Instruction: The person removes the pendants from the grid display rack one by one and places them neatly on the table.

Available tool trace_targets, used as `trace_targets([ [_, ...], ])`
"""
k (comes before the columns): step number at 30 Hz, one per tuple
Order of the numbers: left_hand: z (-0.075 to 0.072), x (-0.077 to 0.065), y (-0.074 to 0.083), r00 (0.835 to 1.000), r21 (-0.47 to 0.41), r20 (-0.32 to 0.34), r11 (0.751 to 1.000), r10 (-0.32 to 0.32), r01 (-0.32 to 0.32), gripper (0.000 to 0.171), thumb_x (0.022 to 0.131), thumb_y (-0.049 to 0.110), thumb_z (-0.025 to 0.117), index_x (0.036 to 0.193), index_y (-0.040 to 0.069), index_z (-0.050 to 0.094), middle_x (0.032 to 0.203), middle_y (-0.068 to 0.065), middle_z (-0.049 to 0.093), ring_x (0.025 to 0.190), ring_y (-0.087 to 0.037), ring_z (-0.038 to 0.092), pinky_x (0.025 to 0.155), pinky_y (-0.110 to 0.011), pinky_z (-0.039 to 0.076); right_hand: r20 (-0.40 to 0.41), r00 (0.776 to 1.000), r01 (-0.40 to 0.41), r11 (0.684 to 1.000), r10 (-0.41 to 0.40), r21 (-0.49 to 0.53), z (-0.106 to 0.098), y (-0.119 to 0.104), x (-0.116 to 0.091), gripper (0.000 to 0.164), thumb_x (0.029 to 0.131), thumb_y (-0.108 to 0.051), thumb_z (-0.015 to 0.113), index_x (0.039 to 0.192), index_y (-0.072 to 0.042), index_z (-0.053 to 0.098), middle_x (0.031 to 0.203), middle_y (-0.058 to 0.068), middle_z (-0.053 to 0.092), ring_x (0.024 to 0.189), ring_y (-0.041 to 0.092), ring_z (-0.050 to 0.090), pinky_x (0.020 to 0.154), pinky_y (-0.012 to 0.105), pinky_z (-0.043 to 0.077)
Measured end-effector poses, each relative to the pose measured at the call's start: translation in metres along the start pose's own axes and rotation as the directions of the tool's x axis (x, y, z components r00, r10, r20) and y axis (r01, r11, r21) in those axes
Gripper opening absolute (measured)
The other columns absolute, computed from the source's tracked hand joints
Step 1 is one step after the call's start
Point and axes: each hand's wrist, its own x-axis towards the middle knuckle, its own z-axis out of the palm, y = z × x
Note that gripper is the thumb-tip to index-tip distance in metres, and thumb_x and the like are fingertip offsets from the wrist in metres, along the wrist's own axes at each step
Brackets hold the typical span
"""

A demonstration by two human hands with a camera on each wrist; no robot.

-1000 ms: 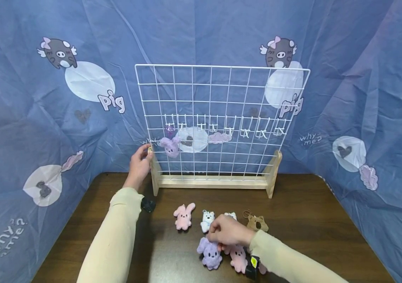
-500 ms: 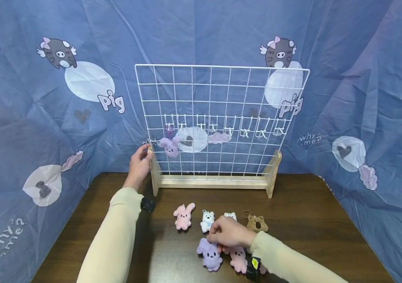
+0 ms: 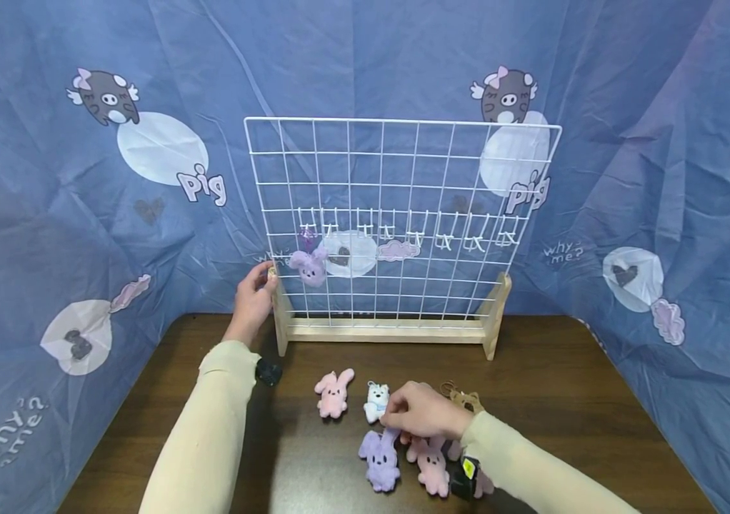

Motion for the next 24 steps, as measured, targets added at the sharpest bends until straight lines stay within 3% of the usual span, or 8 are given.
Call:
trace_targets([
  [6,-0.001,-0.001,0.000,1.000,0.002,0.000,1.000,-0.002,0.002,0.044,0.112,0.019,0.048,0.156,0.015,0.049,0.151,-0.024,0.052,0.124,-0.037,0.055,0.098,-0.052,0.051,-0.027,0.999,0.030,1.000,-0.030,0.001,-0.007,-0.001,0.005,0.019,0.098,-0.018,0.073,0.081,-0.009,0.076,0.060,0.000,0.068,0.052,0.014,0.064,0.048,0.024,0.049],
  [11,-0.001,-0.001,-0.001,1.000,0.012,-0.008,1.000,0.005,-0.005,0.043,0.111,0.018,0.050,0.154,0.014,0.051,0.149,-0.024,0.055,0.120,-0.035,0.056,0.094,-0.048,0.052,-0.067,0.996,0.060,0.998,-0.058,0.027,-0.016,-0.001,0.012,0.014,0.100,-0.017,0.071,0.094,-0.007,0.077,0.077,0.012,0.074,0.064,0.028,0.070,0.052,0.027,0.053],
  [13,0.000,-0.001,-0.002,1.000,0.013,-0.010,1.000,0.004,-0.003,0.043,0.111,0.018,0.050,0.154,0.014,0.051,0.148,-0.024,0.055,0.118,-0.035,0.056,0.093,-0.046,0.052,-0.103,0.991,0.090,0.996,-0.089,0.006,-0.020,-0.001,0.015,0.011,0.100,-0.018,0.071,0.099,-0.009,0.076,0.083,0.010,0.074,0.070,0.026,0.070,0.058,0.028,0.054],
  [18,0.000,-0.002,-0.001,1.000,0.008,-0.005,1.000,0.003,-0.003,0.043,0.111,0.018,0.050,0.154,0.015,0.051,0.146,-0.023,0.056,0.117,-0.033,0.055,0.089,-0.042,0.051,-0.240,0.960,0.131,0.989,-0.142,-0.061,-0.035,-0.007,0.024,0.014,0.099,-0.022,0.073,0.110,-0.013,0.075,0.097,-0.003,0.073,0.087,0.012,0.064,0.078,0.031,0.053],
  [24,0.001,-0.001,0.000,1.000,0.005,-0.007,1.000,0.013,-0.013,0.043,0.111,0.018,0.049,0.154,0.015,0.051,0.145,-0.023,0.056,0.116,-0.034,0.055,0.089,-0.043,0.051,-0.366,0.920,0.160,0.987,-0.141,0.022,-0.055,-0.019,0.041,0.026,0.100,-0.022,0.072,0.122,-0.009,0.071,0.116,0.008,0.074,0.100,0.020,0.069,0.089,0.039,0.056],
])
